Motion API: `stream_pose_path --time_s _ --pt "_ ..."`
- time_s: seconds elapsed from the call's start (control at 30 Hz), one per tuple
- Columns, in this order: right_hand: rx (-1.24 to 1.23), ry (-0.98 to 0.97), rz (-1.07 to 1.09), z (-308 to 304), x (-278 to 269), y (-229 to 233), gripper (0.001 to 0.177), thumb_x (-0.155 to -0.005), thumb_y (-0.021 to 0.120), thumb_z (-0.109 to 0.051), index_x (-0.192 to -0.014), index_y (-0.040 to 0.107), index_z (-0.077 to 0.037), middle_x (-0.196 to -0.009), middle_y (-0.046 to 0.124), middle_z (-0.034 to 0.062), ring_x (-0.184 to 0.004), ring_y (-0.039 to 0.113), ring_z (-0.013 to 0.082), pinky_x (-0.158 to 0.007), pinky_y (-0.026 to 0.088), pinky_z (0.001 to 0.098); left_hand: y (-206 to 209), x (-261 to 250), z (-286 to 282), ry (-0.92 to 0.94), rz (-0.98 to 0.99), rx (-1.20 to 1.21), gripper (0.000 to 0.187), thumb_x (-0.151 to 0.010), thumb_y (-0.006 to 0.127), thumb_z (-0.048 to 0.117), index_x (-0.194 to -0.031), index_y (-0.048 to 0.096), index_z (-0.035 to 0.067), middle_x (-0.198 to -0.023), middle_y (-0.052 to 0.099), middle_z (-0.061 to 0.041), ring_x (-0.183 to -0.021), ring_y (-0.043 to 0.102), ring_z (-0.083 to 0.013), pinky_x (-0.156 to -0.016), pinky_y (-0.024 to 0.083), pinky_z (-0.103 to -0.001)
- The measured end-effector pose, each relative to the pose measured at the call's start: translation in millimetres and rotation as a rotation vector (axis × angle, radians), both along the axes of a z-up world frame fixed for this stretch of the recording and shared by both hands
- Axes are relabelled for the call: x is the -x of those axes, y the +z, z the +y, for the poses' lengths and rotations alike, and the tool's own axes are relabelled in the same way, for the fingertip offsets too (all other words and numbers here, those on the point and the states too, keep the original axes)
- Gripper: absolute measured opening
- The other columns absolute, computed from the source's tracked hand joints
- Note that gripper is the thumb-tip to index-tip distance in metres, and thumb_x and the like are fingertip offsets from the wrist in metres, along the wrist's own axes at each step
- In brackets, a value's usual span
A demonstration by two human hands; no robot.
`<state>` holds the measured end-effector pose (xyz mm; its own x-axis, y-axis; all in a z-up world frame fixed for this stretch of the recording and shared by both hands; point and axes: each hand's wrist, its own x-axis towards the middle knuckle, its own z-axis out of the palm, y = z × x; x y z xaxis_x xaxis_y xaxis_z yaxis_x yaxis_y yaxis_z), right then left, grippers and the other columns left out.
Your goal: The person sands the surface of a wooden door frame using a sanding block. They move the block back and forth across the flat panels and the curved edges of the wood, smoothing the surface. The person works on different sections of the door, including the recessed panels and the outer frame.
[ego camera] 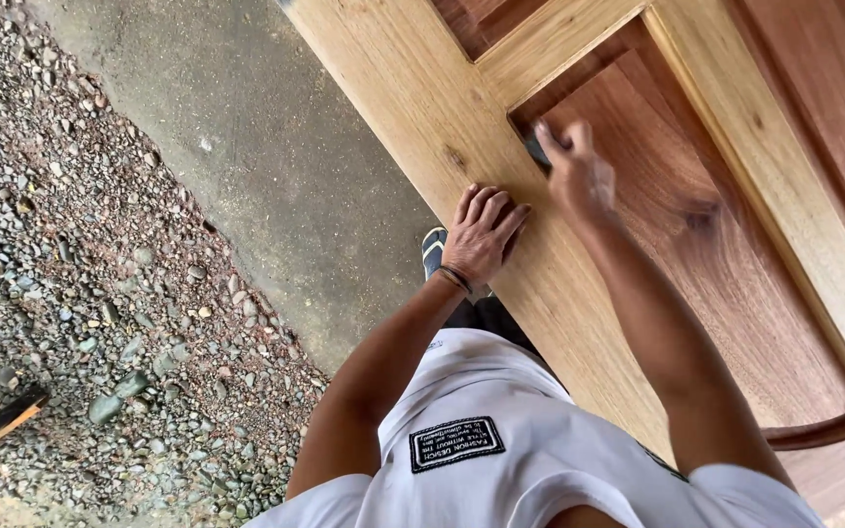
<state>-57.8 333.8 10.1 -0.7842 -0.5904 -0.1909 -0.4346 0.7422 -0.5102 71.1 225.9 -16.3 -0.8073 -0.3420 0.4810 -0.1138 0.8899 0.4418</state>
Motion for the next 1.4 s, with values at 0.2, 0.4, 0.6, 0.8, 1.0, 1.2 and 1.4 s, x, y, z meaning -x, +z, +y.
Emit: stream_pose_path --time_s 0.2,0.4,0.6,0.8,1.0,1.2,1.4 --pt "-0.022 0.313 0.444 41.8 6.6 -24.2 0.053 -0.073 0.05 -0.001 -0.122 0.051 -0.022 -0.089 0.035 0.0019 -0.055 0.053 0.0309 -0.046 0.048 0.0409 4.9 3.6 -2.8 0.015 0.018 -0.015 0.018 -0.083 0.046 0.025 -0.098 0.054 0.018 -0.094 0.045 -0.006 -0.102 0.044 -0.0251 -0.096 0.029 -0.042" --pt "0.009 0.339 0.489 -25.7 30.8 -38.1 0.051 -0.071 0.055 -0.002 -0.117 0.054 -0.023 -0.089 0.036 0.0017 -0.052 0.055 0.0281 -0.046 0.049 0.0419 -0.7 2.4 -2.1 0.025 0.014 -0.012 0.017 -0.083 0.048 0.025 -0.098 0.053 0.018 -0.094 0.046 -0.007 -0.102 0.045 -0.0253 -0.097 0.028 -0.043" --pt "-0.012 0.327 0.463 -14.6 19.3 -26.0 0.051 -0.072 0.056 -0.001 -0.117 0.052 -0.024 -0.088 0.035 0.0017 -0.056 0.056 0.0276 -0.05 0.05 0.0418 1.6 1.6 -0.7 -0.001 0.002 -0.017 0.017 -0.083 0.048 0.024 -0.098 0.053 0.017 -0.095 0.046 -0.008 -0.103 0.044 -0.0263 -0.097 0.027 -0.043" --pt "-0.019 0.332 0.426 0.8 12.3 -16.6 0.054 -0.073 0.054 -0.001 -0.12 0.05 -0.027 -0.091 0.036 0.0019 -0.061 0.057 0.0293 -0.052 0.05 0.043 4.8 1.1 -1.8 0.023 -0.005 -0.001 0.018 -0.082 0.046 0.025 -0.097 0.053 0.018 -0.094 0.045 -0.006 -0.103 0.044 -0.0251 -0.097 0.028 -0.042" --pt "-0.031 0.342 0.373 -45.5 28.2 -24.1 0.057 -0.074 0.053 -0.001 -0.122 0.047 -0.03 -0.093 0.038 0.002 -0.066 0.057 0.031 -0.055 0.049 0.0441 3.9 0.7 -3.0 0.01 0.037 -0.011 0.015 -0.082 0.048 0.023 -0.095 0.054 0.017 -0.093 0.046 -0.008 -0.102 0.045 -0.0263 -0.096 0.029 -0.043" --pt "-0.068 0.323 0.335 33.9 11.0 -16.6 0.059 -0.075 0.051 -0.002 -0.125 0.045 -0.033 -0.096 0.039 0.0022 -0.071 0.057 0.0328 -0.058 0.049 0.0453 4.6 5.7 -5.8 0.015 0.043 -0.01 0.016 -0.082 0.047 0.025 -0.094 0.053 0.016 -0.094 0.046 -0.007 -0.101 0.046 -0.026 -0.095 0.03 -0.043" --pt "0.128 0.425 0.679 -5.1 24.7 -13.0 0.05 -0.068 0.056 -0.004 -0.114 0.059 -0.023 -0.082 0.041 -0.0009 -0.057 0.053 0.0222 -0.038 0.041 0.0344 6.1 5.2 -4.3 0.018 0.082 -0.014 0.016 -0.082 0.047 0.023 -0.094 0.054 0.015 -0.092 0.046 -0.008 -0.099 0.047 -0.0273 -0.094 0.031 -0.043"
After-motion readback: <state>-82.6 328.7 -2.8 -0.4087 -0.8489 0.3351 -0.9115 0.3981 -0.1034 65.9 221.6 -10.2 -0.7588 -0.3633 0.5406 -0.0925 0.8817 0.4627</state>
